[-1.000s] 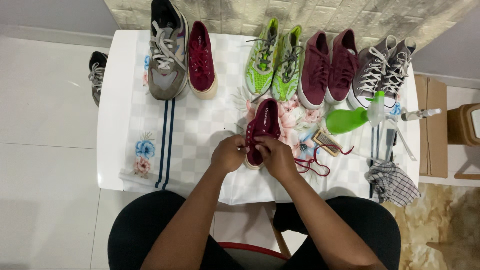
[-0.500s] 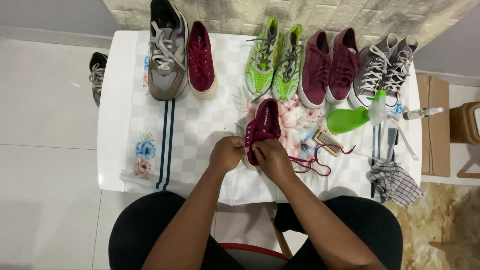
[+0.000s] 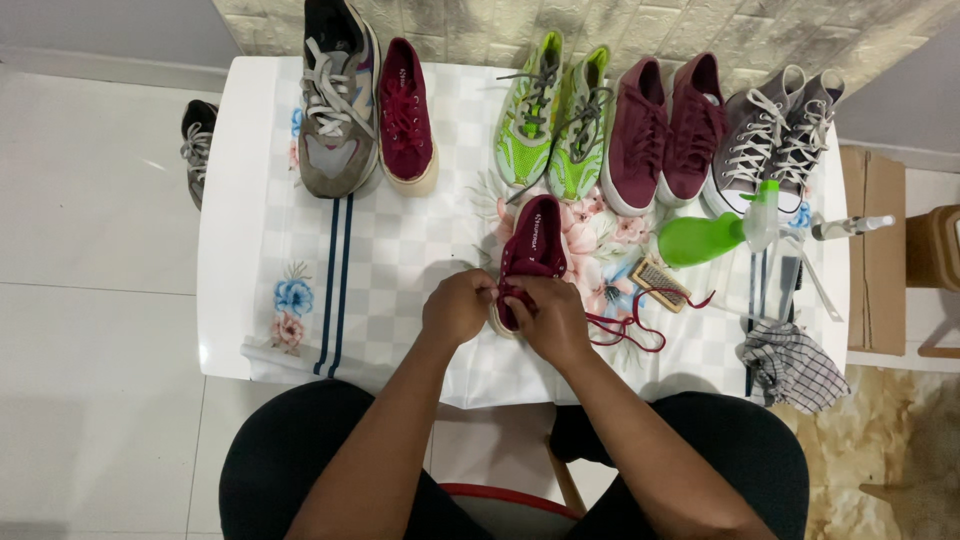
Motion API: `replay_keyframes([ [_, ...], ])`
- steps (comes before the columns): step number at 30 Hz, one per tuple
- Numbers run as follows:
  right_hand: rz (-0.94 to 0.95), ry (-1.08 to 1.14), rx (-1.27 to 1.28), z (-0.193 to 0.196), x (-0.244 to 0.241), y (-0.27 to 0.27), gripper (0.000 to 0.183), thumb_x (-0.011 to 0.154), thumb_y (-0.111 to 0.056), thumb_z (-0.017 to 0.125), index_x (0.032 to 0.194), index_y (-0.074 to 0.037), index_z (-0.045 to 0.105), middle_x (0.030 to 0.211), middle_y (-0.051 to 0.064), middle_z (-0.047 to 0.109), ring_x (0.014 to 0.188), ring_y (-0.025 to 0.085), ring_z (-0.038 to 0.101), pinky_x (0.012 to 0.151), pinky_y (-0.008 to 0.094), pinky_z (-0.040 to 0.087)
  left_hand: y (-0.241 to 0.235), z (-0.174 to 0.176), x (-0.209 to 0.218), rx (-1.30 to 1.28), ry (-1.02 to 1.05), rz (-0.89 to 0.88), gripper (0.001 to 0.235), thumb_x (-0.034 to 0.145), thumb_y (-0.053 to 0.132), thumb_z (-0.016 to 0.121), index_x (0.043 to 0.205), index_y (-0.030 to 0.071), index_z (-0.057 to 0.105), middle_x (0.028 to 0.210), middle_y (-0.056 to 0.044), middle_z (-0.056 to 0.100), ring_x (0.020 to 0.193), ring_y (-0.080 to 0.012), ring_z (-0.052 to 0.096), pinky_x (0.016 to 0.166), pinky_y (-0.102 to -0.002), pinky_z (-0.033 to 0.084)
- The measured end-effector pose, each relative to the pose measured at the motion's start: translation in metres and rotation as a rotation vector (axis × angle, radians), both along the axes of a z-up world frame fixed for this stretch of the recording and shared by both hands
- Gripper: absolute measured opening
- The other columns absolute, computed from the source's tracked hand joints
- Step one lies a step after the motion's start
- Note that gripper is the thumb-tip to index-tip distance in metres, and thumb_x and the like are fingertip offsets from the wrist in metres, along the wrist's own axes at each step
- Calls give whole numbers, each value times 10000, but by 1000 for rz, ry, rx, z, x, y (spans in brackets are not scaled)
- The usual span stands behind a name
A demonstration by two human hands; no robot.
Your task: The person laces a burgundy sneaker by threading the laces through the eyelets and tying a knot. The person works on one shoe at a time, pulling the laces tight and adjusting the fit before finishing the knot.
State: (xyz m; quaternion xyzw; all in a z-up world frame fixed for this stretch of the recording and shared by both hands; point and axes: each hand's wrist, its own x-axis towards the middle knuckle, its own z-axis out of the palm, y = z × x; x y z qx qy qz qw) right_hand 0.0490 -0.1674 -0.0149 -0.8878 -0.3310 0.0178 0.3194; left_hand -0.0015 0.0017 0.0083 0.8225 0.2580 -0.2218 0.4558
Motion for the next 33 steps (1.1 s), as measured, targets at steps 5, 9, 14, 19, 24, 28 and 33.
replay_keyframes([
  [5,-18,204,-40,28,3,-1,405,784,-92,807,1183,-121,737,973,73,779,873,296,716,776,407,594,11,-8,1,121,-11,-14,173,977,210,596,1079,226,734,1074,-64,739,1086,-329,712,904,-470,564],
  [9,-10,322,-151,47,3,-2,478,767,-93,792,1236,-120,707,1029,53,779,882,273,716,785,405,604,51,17,2,448,115,-65,146,957,227,602,1067,252,696,1069,-30,703,1106,-311,694,921,-470,542],
  [14,20,310,-163,45,4,-1,509,778,-99,801,1273,-122,682,1068,69,761,932,287,696,843,406,564,102,49,-18,664,155,80,199,942,145,601,1105,199,701,1061,-88,693,967,-301,701,769,-448,555],
  [19,54,374,-164,55,2,1,523,811,-73,780,1314,-54,636,1129,150,724,1020,349,668,902,438,557,72,65,-7,665,136,28,744,874,118,727,1521,-20,387,1516,-332,400,1381,-471,480,1040,-598,486],
  [24,3,351,-104,57,-1,4,482,804,-33,777,1254,-31,603,1063,191,667,1017,389,650,885,465,549,20,10,-1,267,-129,-456,465,995,242,536,1437,97,549,1542,-198,445,1498,-405,338,1198,-592,291],
  [28,-294,212,-153,43,-6,-2,624,766,-196,874,1242,-57,496,1045,139,518,995,375,595,854,452,524,18,-29,-1,335,-140,-537,326,1052,283,426,1242,159,661,1297,-97,597,1356,-336,503,1151,-520,355],
  [33,-416,467,-275,52,-17,5,891,808,-193,817,1465,-9,243,1257,245,459,1216,478,544,1009,578,509,38,-10,0,426,-133,-566,339,1049,346,397,1089,170,685,1055,-37,643,1130,-257,622,1063,-486,426],
])
